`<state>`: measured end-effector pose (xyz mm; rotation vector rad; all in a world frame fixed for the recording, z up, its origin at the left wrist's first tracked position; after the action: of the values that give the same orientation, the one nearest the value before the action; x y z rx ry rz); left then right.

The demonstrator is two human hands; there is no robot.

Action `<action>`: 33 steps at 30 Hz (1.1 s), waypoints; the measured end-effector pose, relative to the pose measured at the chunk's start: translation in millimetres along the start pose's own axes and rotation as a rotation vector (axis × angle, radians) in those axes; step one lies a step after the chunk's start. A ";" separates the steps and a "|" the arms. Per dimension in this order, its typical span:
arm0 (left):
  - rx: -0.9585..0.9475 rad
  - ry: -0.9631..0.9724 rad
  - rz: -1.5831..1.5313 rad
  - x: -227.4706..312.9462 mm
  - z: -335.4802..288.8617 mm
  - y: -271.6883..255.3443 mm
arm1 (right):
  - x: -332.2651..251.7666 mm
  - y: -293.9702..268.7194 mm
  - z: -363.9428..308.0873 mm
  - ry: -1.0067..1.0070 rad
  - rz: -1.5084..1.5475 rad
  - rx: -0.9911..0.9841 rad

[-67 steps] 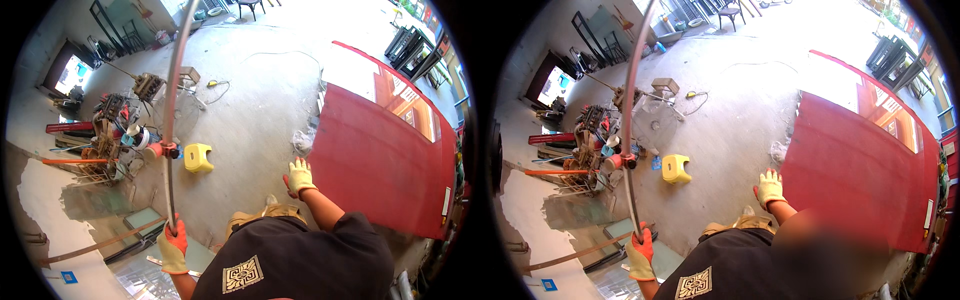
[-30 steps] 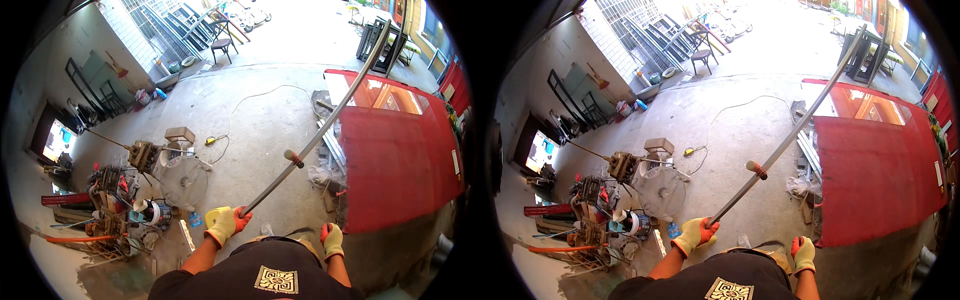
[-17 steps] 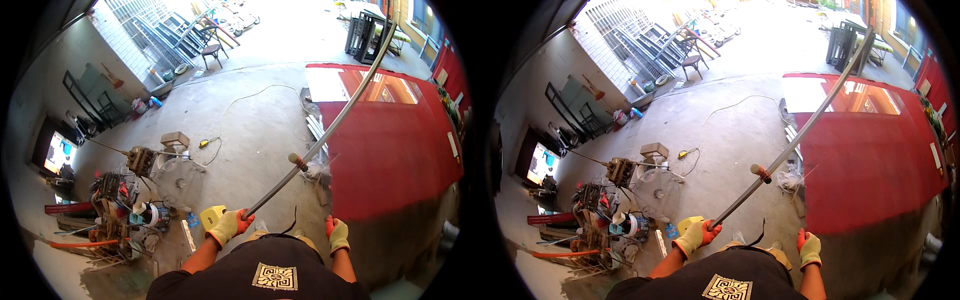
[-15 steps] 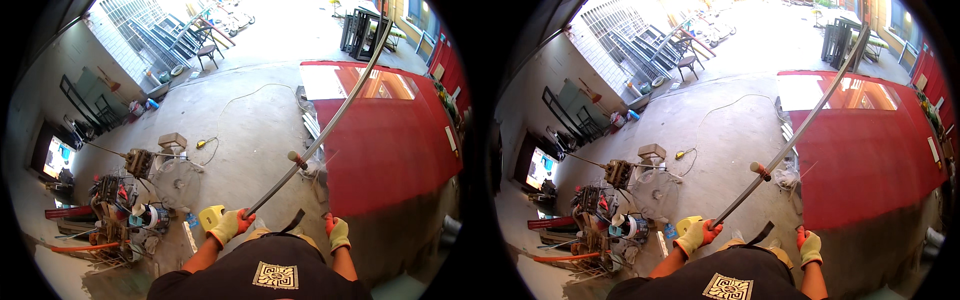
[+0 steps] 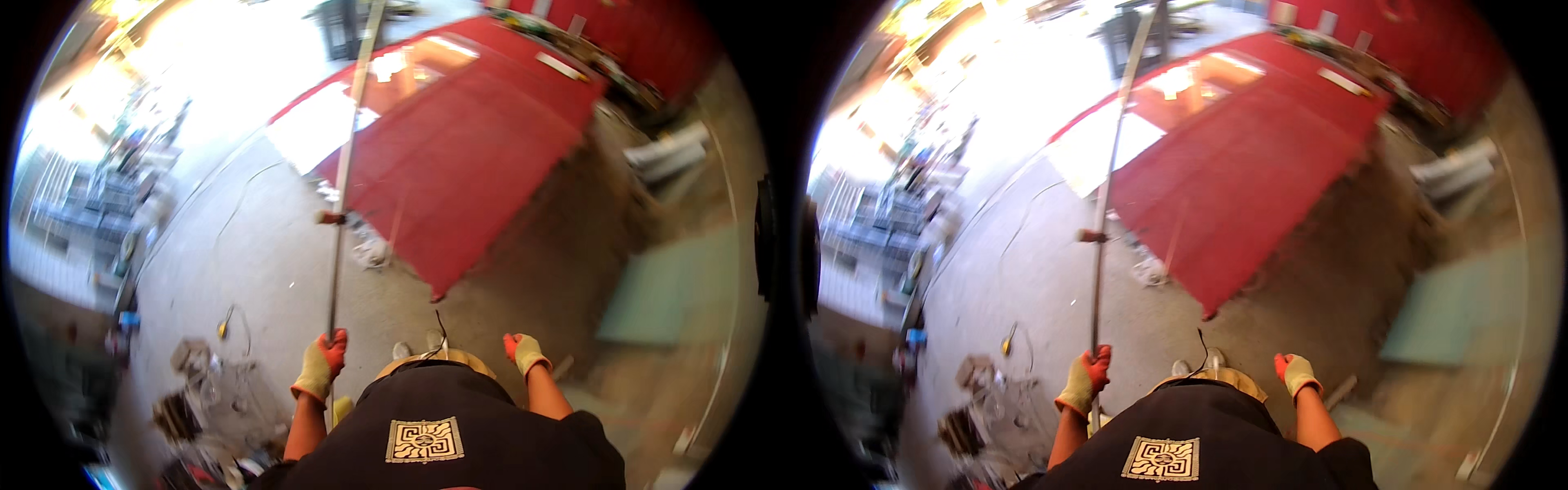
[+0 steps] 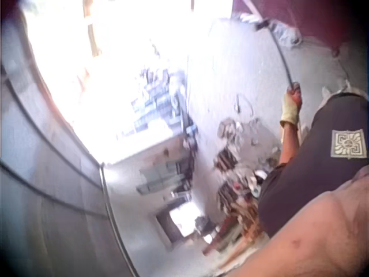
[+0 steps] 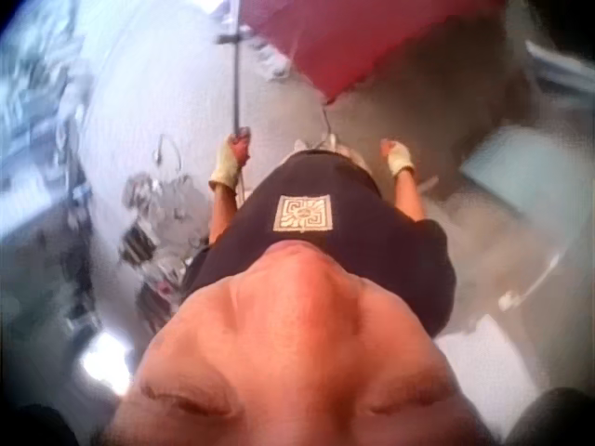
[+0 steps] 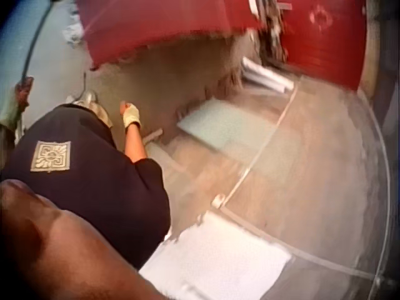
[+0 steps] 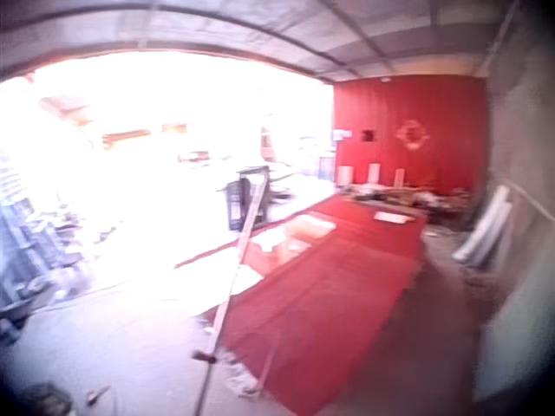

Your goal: The person measures a large pane of glass on a table using a tape measure, then walks to a different area to retrieve a long metal guide tool which they then bring back to the glass.

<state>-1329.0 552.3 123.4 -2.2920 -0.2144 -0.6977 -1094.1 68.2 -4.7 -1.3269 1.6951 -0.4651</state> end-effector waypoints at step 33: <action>-0.737 0.368 0.555 163.6 -231.4 315.6 | 95.0 -459.4 -107.3 -0.613 1.140 0.597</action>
<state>-1181.0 156.7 161.8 -2.6276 0.9601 -0.9775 -923.2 -204.1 353.3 0.0507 1.3422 0.1237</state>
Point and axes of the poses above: each hand's wrist, its own z-axis towards the middle knuckle, its own y-axis out of the palm, x = y × z, the point moved 1 cm from there along z, towards the middle knuckle, and after that the axes turned 9 degrees about -y, right-handed, at the moved point
